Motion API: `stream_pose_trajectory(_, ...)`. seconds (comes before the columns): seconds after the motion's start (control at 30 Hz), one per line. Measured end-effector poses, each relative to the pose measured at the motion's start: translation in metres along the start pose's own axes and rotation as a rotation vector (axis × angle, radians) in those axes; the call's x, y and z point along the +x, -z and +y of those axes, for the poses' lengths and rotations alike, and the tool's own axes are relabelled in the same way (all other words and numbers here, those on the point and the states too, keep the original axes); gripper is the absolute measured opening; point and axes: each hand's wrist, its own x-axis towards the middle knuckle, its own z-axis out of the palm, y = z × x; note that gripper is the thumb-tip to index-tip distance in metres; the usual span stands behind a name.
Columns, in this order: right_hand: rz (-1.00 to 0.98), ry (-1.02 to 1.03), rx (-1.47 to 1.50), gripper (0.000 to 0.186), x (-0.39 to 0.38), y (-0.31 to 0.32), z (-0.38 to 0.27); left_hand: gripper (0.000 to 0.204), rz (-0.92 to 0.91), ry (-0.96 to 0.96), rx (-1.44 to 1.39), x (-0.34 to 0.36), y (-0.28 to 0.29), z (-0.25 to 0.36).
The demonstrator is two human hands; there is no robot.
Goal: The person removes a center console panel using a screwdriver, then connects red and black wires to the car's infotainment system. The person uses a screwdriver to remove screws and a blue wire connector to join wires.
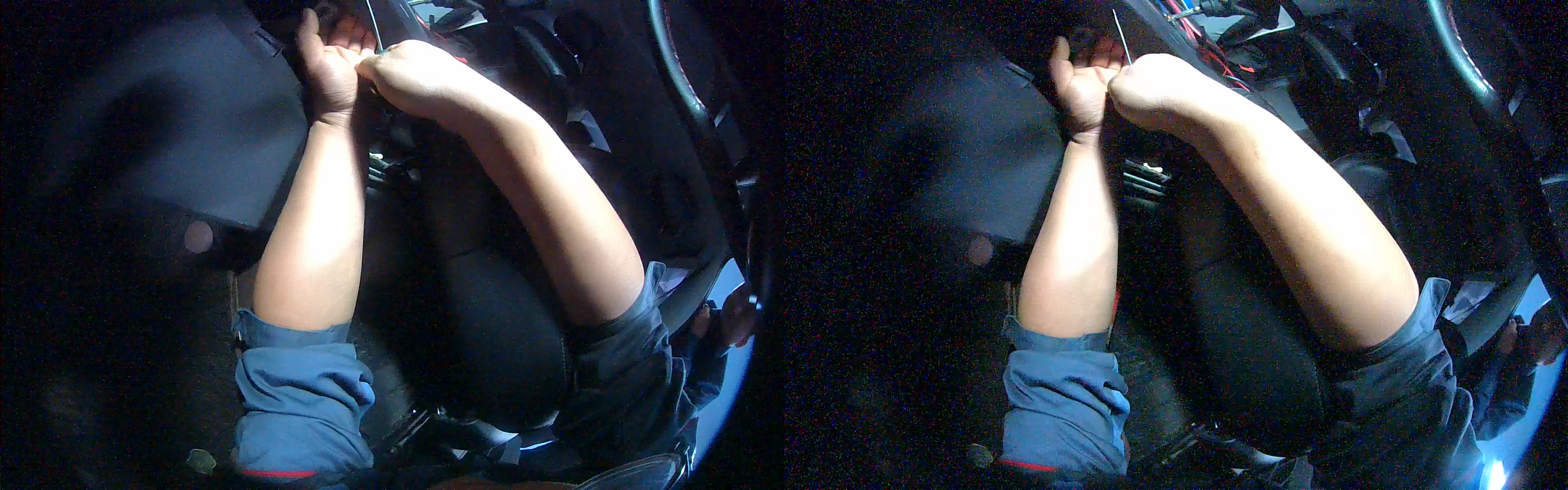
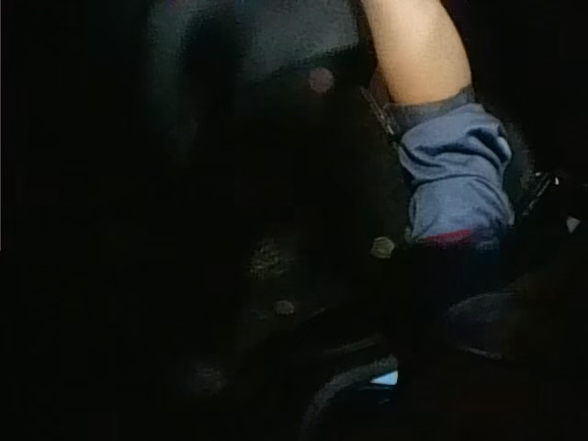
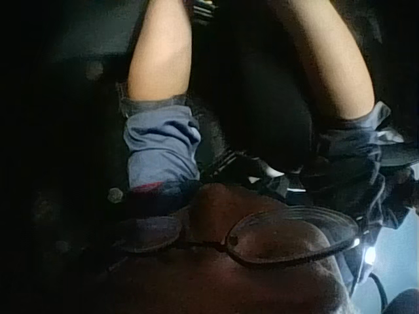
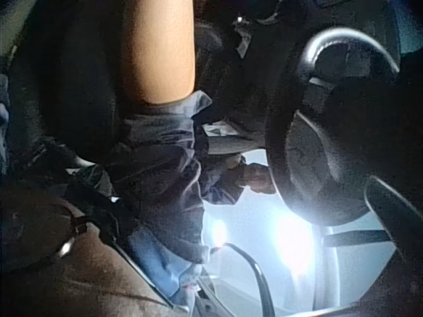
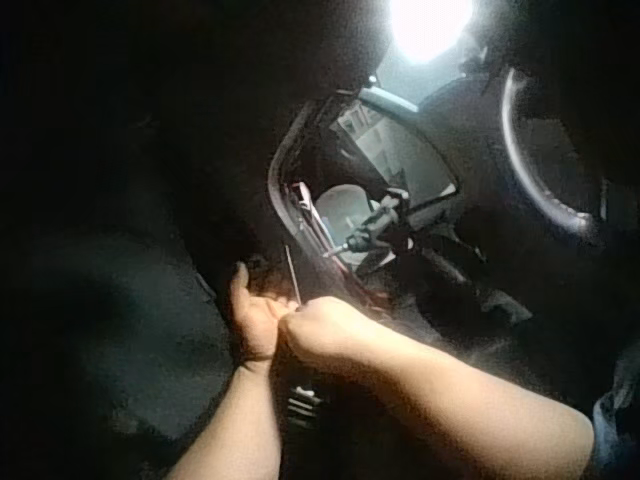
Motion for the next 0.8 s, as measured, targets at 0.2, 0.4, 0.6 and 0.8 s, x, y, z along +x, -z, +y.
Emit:
stream_pose_trajectory(0.2,-0.011,-0.232,0.089,0.037,0.003,0.002,-0.005,0.052,0.046,0.121,-0.142,0.003,0.011,-0.011)
stream_pose_trajectory(0.4,-0.268,-0.259,0.052,0.037,-0.008,0.028,-0.019,0.049,-0.021,0.073,-0.083,-0.007,0.001,-0.005)
stream_pose_trajectory(0.6,-0.356,-0.443,0.219,0.036,0.004,0.023,-0.021,0.052,0.02,0.095,-0.087,-0.002,0.009,-0.007)
stream_pose_trajectory(0.8,-0.246,-0.357,0.32,0.036,0.025,-0.006,0.007,0.057,0.014,0.069,0.037,0.009,0.022,-0.021)
